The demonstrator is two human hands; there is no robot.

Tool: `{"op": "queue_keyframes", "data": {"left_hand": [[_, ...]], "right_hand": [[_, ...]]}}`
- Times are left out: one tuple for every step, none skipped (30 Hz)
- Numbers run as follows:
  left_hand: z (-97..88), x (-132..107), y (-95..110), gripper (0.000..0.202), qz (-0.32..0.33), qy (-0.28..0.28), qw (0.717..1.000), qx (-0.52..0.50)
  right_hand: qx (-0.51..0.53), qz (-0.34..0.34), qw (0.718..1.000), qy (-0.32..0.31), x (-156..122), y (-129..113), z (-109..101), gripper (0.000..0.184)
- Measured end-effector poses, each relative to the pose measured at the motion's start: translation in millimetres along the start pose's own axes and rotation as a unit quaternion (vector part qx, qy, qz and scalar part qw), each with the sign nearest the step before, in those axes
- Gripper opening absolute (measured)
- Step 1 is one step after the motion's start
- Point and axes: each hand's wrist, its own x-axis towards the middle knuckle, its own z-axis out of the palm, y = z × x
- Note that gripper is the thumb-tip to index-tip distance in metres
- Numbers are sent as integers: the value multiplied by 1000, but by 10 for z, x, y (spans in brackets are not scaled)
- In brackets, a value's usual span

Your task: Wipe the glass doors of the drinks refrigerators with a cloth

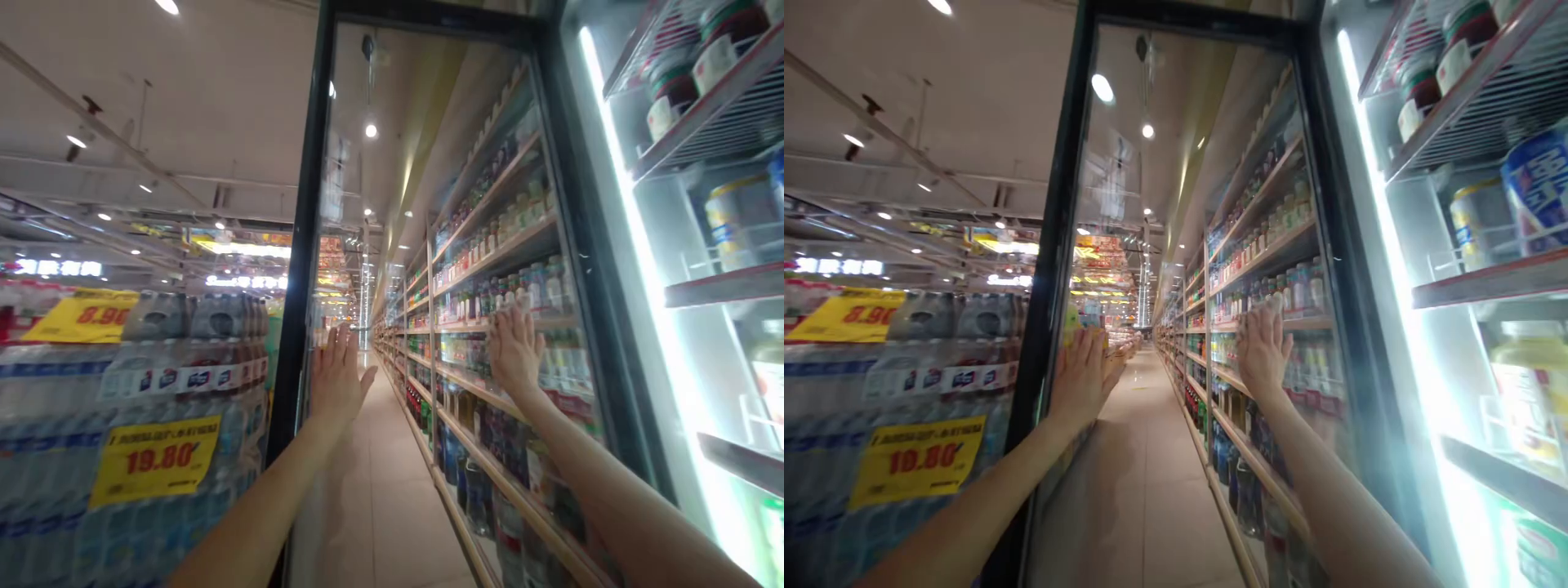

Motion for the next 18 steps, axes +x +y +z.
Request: {"op": "queue_keyframes", "data": {"left_hand": [[20,4,10,60,-8,-1,1000,-1],[36,7,15,61,-11,0,1000,-2],[47,8,16,61,-9,4,1000,-3],[54,9,12,61,-3,10,1000,-3],[57,10,5,61,5,17,1000,-1],[57,11,-3,61,13,23,1000,3],[54,13,-10,61,20,27,999,8],[49,15,-15,61,23,28,999,13],[42,17,-16,62,22,25,999,16],[34,20,-14,62,19,23,999,16],[26,23,-9,62,16,20,1000,15],[18,27,-3,62,14,19,1000,12],[12,31,4,62,12,19,1000,9],[8,36,10,62,13,20,1000,6],[6,41,15,62,14,21,1000,3],[7,45,19,62,14,22,1000,2],[11,49,20,61,13,24,1000,1],[17,51,21,60,11,27,1000,2]], "right_hand": [[-9,29,1000,-5,-10,86,-21,46],[-12,29,999,-11,-46,122,-37,46],[-12,0,1000,-19,-99,118,-46,45],[-6,-54,998,-31,-157,91,-50,44],[2,-122,992,-44,-210,62,-49,43],[10,-188,980,-58,-248,50,-47,42],[17,-238,969,-69,-263,72,-46,41],[20,-256,964,-74,-253,137,-49,41],[19,-236,969,-72,-218,247,-54,41],[15,-179,982,-61,-162,390,-61,41],[11,-97,994,-46,-90,551,-67,42],[7,-12,1000,-27,-9,706,-72,44],[2,62,998,-10,74,830,-74,46],[1,113,994,4,149,901,-71,48],[3,138,990,12,209,905,-64,50],[8,134,991,15,249,834,-52,50],[16,102,995,12,265,692,-35,50],[27,53,998,4,257,491,-14,49]]}}
